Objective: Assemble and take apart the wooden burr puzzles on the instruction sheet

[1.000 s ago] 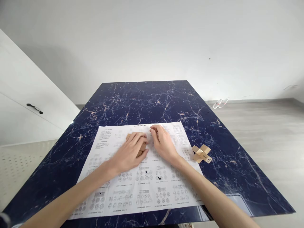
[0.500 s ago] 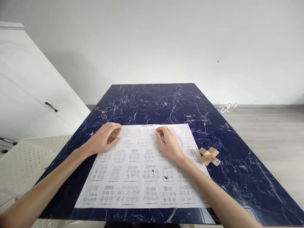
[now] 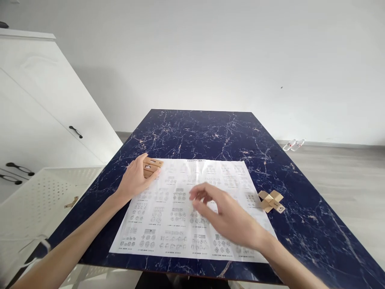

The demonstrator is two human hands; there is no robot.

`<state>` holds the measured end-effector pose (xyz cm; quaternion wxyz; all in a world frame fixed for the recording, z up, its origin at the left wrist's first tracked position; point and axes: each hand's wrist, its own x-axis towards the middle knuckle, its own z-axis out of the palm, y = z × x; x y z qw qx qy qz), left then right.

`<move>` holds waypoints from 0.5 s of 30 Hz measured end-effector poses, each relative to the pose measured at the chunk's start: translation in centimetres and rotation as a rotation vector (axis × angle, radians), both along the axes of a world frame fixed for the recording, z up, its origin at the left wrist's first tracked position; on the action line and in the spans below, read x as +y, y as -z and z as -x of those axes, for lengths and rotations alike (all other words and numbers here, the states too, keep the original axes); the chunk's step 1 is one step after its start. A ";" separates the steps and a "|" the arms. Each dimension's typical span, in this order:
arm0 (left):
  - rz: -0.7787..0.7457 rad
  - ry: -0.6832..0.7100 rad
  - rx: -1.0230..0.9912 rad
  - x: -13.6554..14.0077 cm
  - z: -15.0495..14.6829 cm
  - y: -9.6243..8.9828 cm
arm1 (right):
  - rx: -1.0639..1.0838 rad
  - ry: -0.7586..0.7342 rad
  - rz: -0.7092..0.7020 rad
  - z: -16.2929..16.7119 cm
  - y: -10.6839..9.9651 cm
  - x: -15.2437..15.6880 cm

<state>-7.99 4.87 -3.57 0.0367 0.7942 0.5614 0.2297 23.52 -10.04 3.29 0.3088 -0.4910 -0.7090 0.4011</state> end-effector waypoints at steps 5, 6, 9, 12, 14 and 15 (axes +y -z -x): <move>-0.065 0.108 -0.001 -0.5 0.0 -0.8 | -0.134 0.011 0.009 -1.2 -1.6 -4.4; -0.070 0.143 -0.001 -1.1 -0.3 -1.2 | -0.170 0.046 0.011 -1.9 -1.2 -4.9; 0.054 0.290 -0.008 -3.4 -1.9 -2.0 | -0.260 0.209 -0.009 -4.8 0.3 -6.4; 0.182 0.451 0.015 -4.9 -4.2 -2.2 | -0.367 0.515 -0.125 -8.2 1.8 -7.6; 0.211 0.539 0.028 -4.9 -5.7 -1.9 | -0.513 0.782 -0.204 -10.4 2.3 -8.0; 0.211 0.570 0.030 -4.7 -6.3 -1.7 | -0.592 0.896 -0.238 -11.3 2.4 -8.1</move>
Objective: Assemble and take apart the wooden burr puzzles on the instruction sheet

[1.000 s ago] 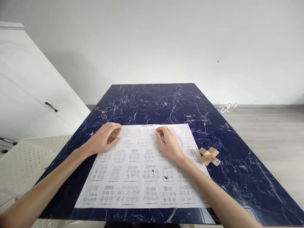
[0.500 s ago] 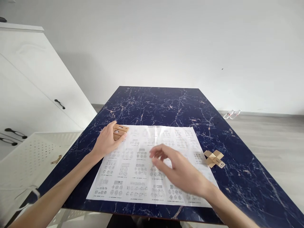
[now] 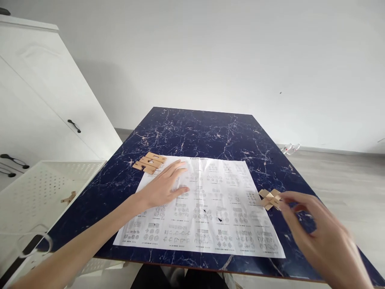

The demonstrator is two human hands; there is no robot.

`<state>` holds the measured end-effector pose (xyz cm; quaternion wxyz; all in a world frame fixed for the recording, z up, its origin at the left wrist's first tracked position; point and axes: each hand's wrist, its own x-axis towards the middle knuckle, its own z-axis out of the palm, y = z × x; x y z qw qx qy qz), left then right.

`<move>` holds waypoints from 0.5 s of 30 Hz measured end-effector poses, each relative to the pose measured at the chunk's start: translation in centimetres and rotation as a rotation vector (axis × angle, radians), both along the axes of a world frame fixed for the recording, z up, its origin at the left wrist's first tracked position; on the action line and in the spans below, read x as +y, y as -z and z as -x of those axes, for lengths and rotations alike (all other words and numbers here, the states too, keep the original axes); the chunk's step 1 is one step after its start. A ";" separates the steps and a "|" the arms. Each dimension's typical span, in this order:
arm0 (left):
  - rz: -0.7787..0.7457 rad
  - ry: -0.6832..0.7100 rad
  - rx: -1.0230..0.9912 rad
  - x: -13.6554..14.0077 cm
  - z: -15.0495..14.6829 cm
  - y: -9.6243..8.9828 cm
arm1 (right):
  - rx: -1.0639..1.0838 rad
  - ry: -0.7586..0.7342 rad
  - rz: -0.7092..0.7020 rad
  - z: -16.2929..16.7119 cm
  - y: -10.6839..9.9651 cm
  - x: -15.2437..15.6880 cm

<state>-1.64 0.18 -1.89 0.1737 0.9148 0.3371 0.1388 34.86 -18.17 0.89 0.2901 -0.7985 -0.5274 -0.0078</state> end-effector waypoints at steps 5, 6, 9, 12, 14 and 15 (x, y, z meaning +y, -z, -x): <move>-0.034 0.102 -0.033 1.7 -2.0 0.6 | -0.059 0.096 -0.003 -2.9 1.0 0.2; -0.039 0.107 -0.045 1.9 -2.1 0.6 | -0.046 0.077 0.017 -3.1 1.4 0.3; -0.038 0.093 -0.085 2.0 -1.8 0.6 | -0.028 0.000 0.075 -3.4 2.8 0.4; -0.039 0.076 -0.118 1.7 -1.1 0.5 | -0.047 -0.049 0.053 -2.8 3.4 0.5; -0.044 0.069 -0.128 1.6 -0.8 0.4 | -0.083 -0.025 0.009 -2.2 3.4 0.7; -0.046 0.064 -0.132 1.6 -0.7 0.3 | -0.107 -0.010 -0.001 -1.9 3.3 0.9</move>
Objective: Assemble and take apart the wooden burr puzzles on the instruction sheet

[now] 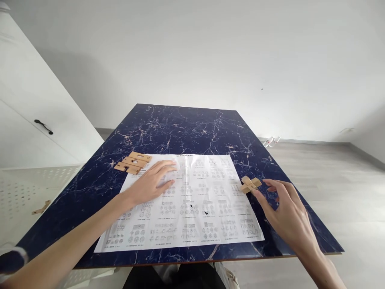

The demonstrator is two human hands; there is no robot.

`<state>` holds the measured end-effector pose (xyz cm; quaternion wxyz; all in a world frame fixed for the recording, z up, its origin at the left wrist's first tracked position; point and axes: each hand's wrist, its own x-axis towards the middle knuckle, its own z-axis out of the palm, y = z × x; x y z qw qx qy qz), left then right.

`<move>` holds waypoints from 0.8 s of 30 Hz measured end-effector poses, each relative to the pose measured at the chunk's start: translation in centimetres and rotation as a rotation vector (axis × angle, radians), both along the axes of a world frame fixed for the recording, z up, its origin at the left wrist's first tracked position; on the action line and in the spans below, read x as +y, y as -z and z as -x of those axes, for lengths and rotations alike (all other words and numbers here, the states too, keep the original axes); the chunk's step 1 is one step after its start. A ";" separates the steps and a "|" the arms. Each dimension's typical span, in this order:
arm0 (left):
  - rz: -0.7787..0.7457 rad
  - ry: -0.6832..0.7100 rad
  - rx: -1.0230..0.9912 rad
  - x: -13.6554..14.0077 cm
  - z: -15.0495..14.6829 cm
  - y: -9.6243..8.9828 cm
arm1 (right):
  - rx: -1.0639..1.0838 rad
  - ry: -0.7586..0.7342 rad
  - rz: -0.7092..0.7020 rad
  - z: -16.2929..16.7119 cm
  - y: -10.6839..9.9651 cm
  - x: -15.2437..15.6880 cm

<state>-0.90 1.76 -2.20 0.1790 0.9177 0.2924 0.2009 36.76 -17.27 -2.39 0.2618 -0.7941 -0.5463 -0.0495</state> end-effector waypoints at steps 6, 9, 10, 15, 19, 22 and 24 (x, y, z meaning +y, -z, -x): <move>0.008 -0.022 -0.016 0.4 0.0 0.1 | -0.126 0.008 0.096 1.1 -0.4 1.8; 0.026 -0.019 -0.019 0.4 -0.1 0.1 | -0.040 -0.091 -0.011 2.2 -1.4 3.1; 0.044 -0.020 -0.029 0.3 -0.2 0.0 | 0.031 -0.163 -0.050 2.8 -1.9 3.7; 0.255 -0.051 -0.117 -0.7 -0.6 -0.7 | 0.369 -0.493 -0.069 8.0 -3.8 7.3; 0.344 -0.022 -0.220 -1.2 -0.7 -0.9 | 0.589 -0.684 0.020 12.3 -3.1 10.1; 0.383 -0.017 -0.282 -1.2 -0.5 -1.0 | 0.751 -0.804 0.065 14.2 -1.8 11.5; 0.390 -0.045 -0.304 -1.0 -0.4 -1.2 | 0.837 -0.835 0.093 14.8 -0.9 11.8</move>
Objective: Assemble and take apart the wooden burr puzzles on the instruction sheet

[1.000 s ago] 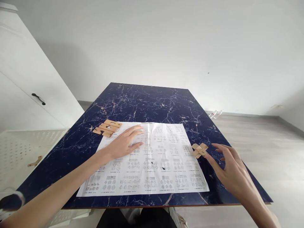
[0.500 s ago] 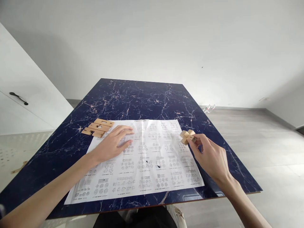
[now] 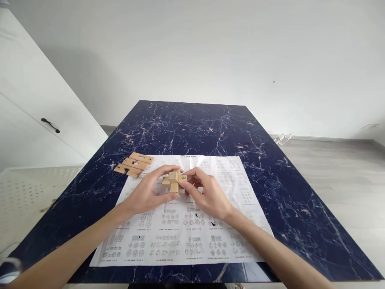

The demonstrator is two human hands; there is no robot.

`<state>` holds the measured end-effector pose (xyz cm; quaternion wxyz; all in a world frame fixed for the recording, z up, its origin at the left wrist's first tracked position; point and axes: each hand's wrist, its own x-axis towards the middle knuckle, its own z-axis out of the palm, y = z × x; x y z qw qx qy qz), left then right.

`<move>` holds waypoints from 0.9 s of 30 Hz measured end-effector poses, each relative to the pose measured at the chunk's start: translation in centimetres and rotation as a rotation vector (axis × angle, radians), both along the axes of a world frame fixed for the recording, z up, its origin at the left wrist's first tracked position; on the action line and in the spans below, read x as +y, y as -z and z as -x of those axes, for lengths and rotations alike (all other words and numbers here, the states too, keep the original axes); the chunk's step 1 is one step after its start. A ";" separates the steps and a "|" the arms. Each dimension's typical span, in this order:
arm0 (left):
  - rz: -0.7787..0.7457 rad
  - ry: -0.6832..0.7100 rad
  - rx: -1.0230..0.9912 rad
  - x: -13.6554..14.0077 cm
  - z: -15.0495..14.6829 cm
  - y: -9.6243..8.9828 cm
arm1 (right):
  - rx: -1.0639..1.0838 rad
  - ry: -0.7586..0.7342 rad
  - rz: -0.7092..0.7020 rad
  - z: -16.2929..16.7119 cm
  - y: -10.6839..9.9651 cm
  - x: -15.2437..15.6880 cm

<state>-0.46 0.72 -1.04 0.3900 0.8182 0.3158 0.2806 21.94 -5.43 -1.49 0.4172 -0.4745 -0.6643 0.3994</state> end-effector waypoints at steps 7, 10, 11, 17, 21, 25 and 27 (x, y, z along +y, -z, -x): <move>0.120 -0.010 0.024 0.4 -0.5 -0.6 | -0.069 0.055 -0.113 -0.3 1.4 0.0; 0.148 0.012 0.018 0.5 -0.6 -0.7 | -0.141 0.034 -0.202 -0.5 1.2 0.0; 0.162 0.019 0.011 0.5 -0.6 -0.7 | -0.155 0.028 -0.227 -0.6 1.2 0.0; 0.256 0.080 -0.037 0.6 -0.5 -0.9 | -0.236 -0.002 -0.376 -0.8 1.3 -0.1; 0.338 0.126 -0.059 0.5 -0.4 -1.0 | -0.294 -0.028 -0.489 -0.9 1.2 -0.1; 0.422 0.174 -0.084 0.4 -0.3 -0.9 | -0.330 -0.088 -0.555 -1.0 0.6 -0.2; 0.480 0.222 -0.094 0.4 -0.3 -0.9 | -0.317 -0.130 -0.601 -1.0 0.2 -0.3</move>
